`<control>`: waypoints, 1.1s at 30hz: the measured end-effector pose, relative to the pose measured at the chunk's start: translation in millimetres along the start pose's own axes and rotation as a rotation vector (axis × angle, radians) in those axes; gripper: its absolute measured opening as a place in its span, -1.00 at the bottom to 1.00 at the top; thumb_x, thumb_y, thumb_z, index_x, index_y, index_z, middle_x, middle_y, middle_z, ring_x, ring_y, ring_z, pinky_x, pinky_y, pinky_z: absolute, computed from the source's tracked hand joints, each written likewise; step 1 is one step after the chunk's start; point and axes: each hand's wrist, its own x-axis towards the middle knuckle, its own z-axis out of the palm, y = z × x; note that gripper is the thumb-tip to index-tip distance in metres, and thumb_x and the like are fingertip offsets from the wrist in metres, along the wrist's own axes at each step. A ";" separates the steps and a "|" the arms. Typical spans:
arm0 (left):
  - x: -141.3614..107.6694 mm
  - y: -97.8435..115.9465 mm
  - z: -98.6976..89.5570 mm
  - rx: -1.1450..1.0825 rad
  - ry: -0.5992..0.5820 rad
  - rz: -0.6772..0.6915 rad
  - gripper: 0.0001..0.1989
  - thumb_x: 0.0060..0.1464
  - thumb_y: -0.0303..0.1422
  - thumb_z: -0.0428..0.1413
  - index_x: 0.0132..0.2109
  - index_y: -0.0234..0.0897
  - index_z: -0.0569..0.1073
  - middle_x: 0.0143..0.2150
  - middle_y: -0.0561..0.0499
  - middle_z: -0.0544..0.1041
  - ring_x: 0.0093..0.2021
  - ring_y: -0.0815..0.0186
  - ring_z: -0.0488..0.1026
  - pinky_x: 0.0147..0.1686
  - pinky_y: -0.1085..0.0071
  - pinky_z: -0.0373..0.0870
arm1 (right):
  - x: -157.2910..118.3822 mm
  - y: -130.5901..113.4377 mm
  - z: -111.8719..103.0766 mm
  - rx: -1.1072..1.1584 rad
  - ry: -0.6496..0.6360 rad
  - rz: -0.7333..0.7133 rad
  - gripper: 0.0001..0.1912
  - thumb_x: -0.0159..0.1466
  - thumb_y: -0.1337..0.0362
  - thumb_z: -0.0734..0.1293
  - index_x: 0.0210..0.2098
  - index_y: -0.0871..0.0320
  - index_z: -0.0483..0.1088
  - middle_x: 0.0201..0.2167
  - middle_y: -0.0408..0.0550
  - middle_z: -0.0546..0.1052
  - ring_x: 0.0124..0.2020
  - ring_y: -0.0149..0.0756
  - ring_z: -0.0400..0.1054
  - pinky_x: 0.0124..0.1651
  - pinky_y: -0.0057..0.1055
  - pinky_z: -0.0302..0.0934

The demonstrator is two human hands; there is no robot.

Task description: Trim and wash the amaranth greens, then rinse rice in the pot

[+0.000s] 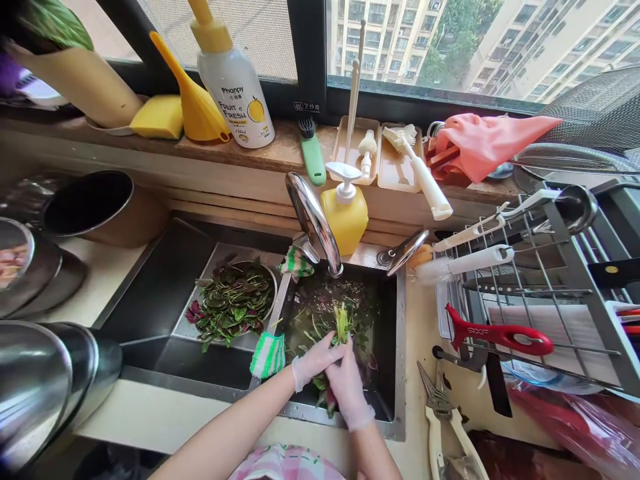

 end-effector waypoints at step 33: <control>-36.0 19.4 -19.5 -0.577 -0.101 -0.152 -0.12 -0.10 0.37 -0.11 0.01 -0.31 0.46 -0.08 -0.24 0.58 0.11 -0.02 0.43 0.10 0.04 0.34 | -47.9 -3.8 -15.1 -0.026 0.118 -0.228 -0.85 0.17 0.23 0.30 -0.34 0.09 0.50 -0.35 -0.04 0.58 -0.29 -0.19 0.44 -0.17 -0.34 0.30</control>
